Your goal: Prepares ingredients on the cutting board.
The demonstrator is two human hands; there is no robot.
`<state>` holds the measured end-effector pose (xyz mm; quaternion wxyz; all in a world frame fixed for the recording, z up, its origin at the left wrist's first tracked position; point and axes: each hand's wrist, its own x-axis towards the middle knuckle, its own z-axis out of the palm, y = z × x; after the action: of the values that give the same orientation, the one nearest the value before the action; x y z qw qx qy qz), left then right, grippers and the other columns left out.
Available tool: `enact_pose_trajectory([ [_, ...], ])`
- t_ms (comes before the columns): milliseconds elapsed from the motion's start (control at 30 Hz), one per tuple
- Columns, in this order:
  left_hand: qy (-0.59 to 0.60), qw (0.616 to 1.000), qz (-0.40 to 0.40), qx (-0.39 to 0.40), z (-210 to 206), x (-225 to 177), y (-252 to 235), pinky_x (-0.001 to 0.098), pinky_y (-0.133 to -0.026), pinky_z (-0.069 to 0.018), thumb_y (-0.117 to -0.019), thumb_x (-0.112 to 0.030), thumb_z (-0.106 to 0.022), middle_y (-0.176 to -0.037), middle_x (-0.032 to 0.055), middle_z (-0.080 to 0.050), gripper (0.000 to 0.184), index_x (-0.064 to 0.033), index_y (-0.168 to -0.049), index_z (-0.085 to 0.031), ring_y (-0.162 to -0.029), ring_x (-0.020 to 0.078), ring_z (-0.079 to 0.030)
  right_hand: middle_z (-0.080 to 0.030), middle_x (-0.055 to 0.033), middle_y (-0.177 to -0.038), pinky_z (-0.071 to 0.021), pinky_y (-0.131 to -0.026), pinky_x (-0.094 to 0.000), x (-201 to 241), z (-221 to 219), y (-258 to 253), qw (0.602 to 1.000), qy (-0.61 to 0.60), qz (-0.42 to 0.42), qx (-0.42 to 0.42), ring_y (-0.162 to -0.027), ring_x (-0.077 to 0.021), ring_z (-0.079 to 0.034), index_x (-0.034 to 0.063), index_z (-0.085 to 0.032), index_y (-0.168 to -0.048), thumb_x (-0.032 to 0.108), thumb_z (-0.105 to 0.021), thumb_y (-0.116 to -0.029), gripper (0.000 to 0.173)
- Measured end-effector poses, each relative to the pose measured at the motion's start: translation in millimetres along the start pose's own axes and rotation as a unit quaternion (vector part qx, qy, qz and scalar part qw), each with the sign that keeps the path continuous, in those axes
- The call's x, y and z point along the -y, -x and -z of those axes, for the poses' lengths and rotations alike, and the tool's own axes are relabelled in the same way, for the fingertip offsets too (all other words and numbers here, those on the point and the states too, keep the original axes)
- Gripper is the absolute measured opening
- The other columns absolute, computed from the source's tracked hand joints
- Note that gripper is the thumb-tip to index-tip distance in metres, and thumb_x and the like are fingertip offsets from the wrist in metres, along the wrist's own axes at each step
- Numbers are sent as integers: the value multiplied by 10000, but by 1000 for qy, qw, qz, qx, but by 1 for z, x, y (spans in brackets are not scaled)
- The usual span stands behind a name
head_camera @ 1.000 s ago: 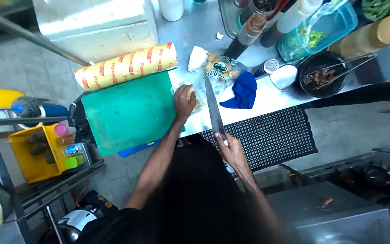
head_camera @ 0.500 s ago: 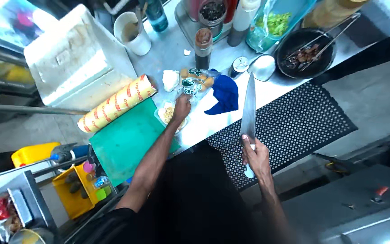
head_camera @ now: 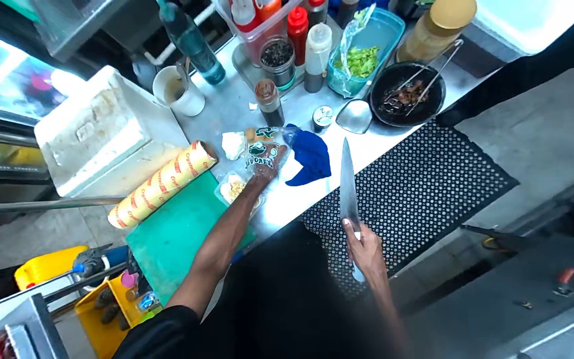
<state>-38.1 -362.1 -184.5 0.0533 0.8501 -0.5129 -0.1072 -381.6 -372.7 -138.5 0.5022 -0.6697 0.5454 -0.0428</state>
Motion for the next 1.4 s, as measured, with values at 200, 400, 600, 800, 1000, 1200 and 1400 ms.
enact_pose_trajectory([
  [200, 238, 957, 148, 71, 18, 19, 72, 605, -1033, -481, -1066, -412, -528, -1335, 258, -607, 505, -30, -1395, -554, -1214, 432, -606, -549, -13, -596, -517, -458, -370, 13, 1, -14, 999, 43, 22, 23, -447, -145, -551, 101, -669, -1034, 556, -436, -1057, 511],
  [400, 487, 857, 151, -68, 29, 54, 163, 411, -966, -592, -1053, -214, -589, -1273, 59, -704, 304, -104, -1328, -657, -1098, 192, -703, -546, -21, -603, -511, -468, -373, 36, -7, -30, 993, 74, 75, 52, -457, -148, -547, 91, -666, -1049, 537, -433, -1065, 503],
  [600, 520, 771, 309, -198, 5, 116, 268, 406, -914, -576, -1015, -159, -630, -1214, 121, -709, 300, -21, -1281, -644, -1065, 225, -689, -708, -77, -813, -558, -639, -417, 85, -52, -30, 953, 127, 225, 160, -675, -184, -669, 96, -719, -1109, 460, -466, -1077, 444],
  [800, 555, 667, 449, -213, -28, 140, 302, 405, -881, -599, -1001, -72, -638, -1229, 200, -640, 332, 27, -1314, -588, -1007, 263, -685, -687, -188, -929, -545, -808, -575, 141, -142, -8, 834, 302, 249, 389, -913, -374, -693, 58, -644, -1164, 463, -435, -1070, 466],
  [1000, 370, 774, 477, -192, -33, 158, 324, 462, -911, -580, -958, -202, -725, -1307, 212, -596, 329, -74, -1256, -669, -1104, 309, -650, -669, -266, -1175, -546, -889, -606, 123, -247, 4, 773, 434, 241, 396, -1105, -444, -667, 15, -585, -1307, 313, -411, -1087, 409],
  [1200, 324, 838, 385, -210, -41, 161, 327, 435, -917, -592, -979, -140, -693, -1196, 174, -643, 250, -24, -1198, -665, -1052, 262, -677, -684, -249, -1084, -564, -827, -580, 124, -269, 18, 761, 471, 263, 359, -1035, -435, -688, 30, -585, -1271, 250, -419, -1079, 336],
  [1400, 312, 852, 356, -223, -47, 166, 331, 417, -893, -602, -991, -157, -676, -1166, 143, -653, 190, -52, -1150, -677, -1016, 230, -687, -672, -250, -1092, -570, -790, -567, 162, -241, 60, 721, 546, 239, 352, -1024, -439, -689, 4, -546, -1259, 107, -446, -1053, 251],
])
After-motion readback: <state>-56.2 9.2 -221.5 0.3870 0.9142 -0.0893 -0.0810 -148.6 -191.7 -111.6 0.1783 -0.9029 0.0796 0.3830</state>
